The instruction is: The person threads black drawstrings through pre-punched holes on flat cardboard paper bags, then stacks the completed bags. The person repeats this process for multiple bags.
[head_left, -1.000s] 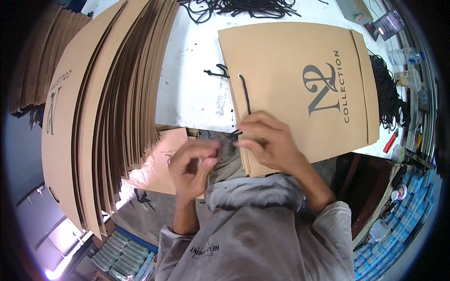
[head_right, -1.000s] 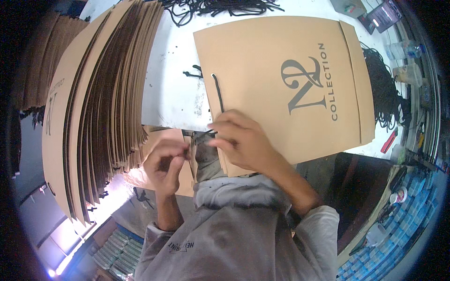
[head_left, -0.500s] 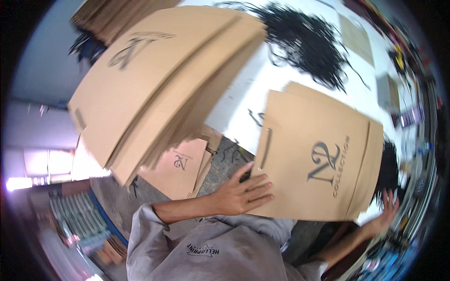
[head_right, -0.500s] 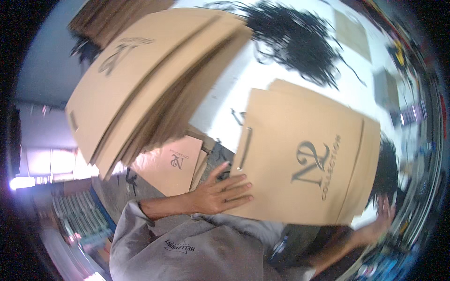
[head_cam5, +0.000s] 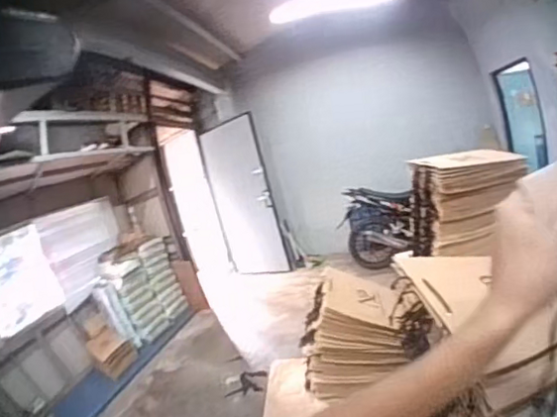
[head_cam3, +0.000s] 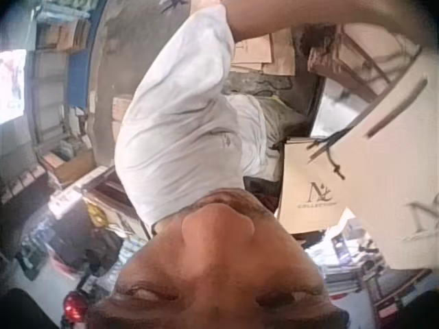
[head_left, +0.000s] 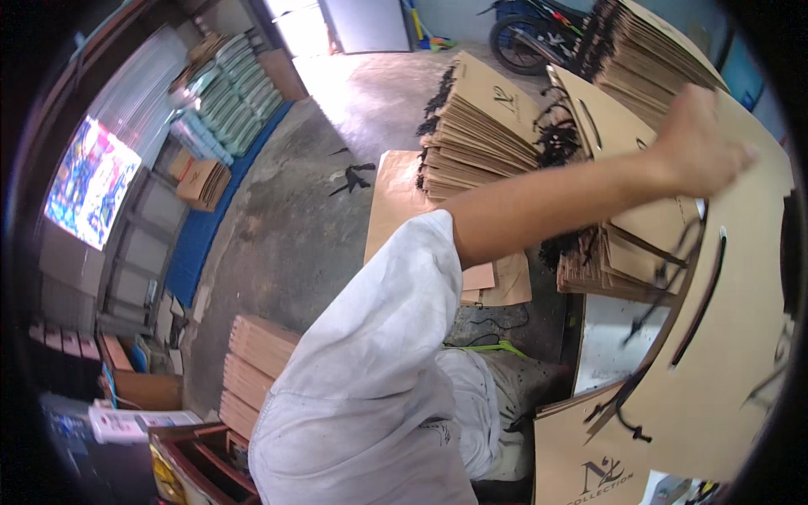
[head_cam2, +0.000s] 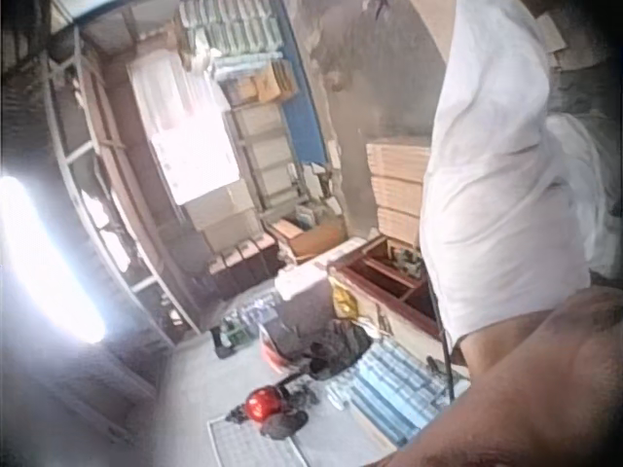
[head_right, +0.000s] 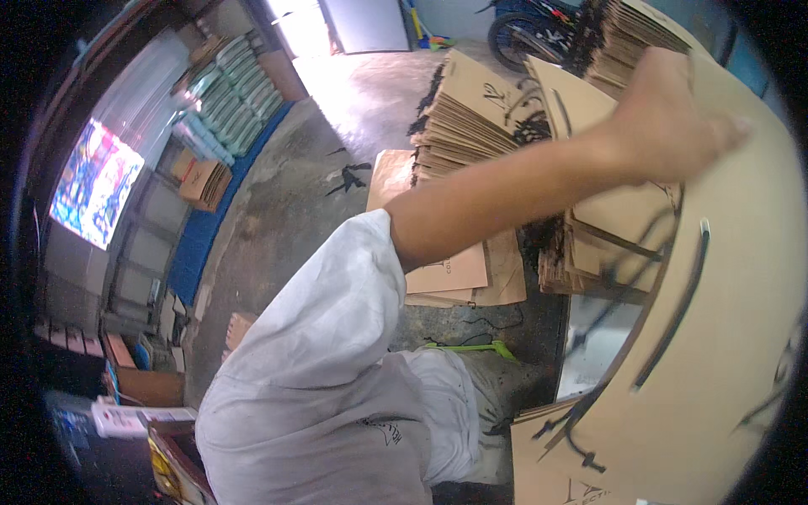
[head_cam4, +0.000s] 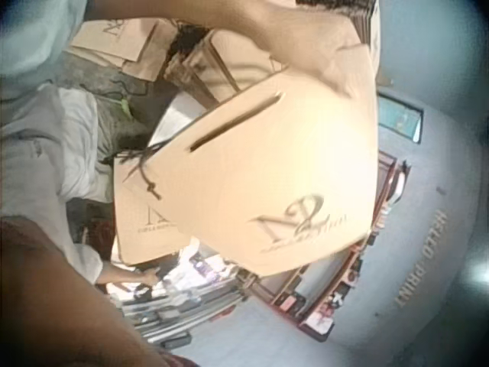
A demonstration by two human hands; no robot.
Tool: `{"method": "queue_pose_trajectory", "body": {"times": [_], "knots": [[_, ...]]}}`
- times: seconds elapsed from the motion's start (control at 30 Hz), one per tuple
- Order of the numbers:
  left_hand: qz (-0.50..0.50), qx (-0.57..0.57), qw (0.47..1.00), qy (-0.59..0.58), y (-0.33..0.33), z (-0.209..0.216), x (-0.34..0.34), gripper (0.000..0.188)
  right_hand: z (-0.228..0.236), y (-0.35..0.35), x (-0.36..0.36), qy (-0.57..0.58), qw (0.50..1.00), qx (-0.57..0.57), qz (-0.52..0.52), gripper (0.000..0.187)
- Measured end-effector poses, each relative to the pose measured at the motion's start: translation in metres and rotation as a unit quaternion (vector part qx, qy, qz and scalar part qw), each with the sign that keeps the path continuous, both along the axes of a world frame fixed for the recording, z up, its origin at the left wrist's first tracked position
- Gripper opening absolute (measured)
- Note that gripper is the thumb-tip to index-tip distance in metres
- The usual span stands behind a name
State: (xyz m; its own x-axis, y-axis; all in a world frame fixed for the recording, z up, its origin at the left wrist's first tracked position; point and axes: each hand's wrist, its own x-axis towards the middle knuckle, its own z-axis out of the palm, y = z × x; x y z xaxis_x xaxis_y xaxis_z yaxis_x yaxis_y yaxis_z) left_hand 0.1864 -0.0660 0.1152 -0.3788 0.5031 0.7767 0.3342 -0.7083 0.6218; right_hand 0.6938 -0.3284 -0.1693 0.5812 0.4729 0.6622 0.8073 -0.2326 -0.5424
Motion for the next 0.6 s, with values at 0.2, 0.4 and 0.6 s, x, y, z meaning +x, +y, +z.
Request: {"method": "queue_pose_trajectory", "body": {"times": [0.2, 0.4, 0.6], "knots": [[0.095, -0.199, 0.974, -0.047, 0.08, -0.06, -0.1, 0.039, -0.002, 0.039, -0.005, -0.007, 0.998, -0.051, 0.045, 0.035], [0.173, -0.378, 0.864, 0.282, 0.089, -0.073, -0.151, 0.071, 0.009, 0.028, 0.027, 0.001, 0.996, -0.079, 0.034, 0.035], [0.409, -0.118, 0.796, 0.429, 0.033, -0.069, -0.102, 0.045, 0.043, -0.063, 0.126, 0.031, 0.996, -0.028, -0.082, 0.036]]}}
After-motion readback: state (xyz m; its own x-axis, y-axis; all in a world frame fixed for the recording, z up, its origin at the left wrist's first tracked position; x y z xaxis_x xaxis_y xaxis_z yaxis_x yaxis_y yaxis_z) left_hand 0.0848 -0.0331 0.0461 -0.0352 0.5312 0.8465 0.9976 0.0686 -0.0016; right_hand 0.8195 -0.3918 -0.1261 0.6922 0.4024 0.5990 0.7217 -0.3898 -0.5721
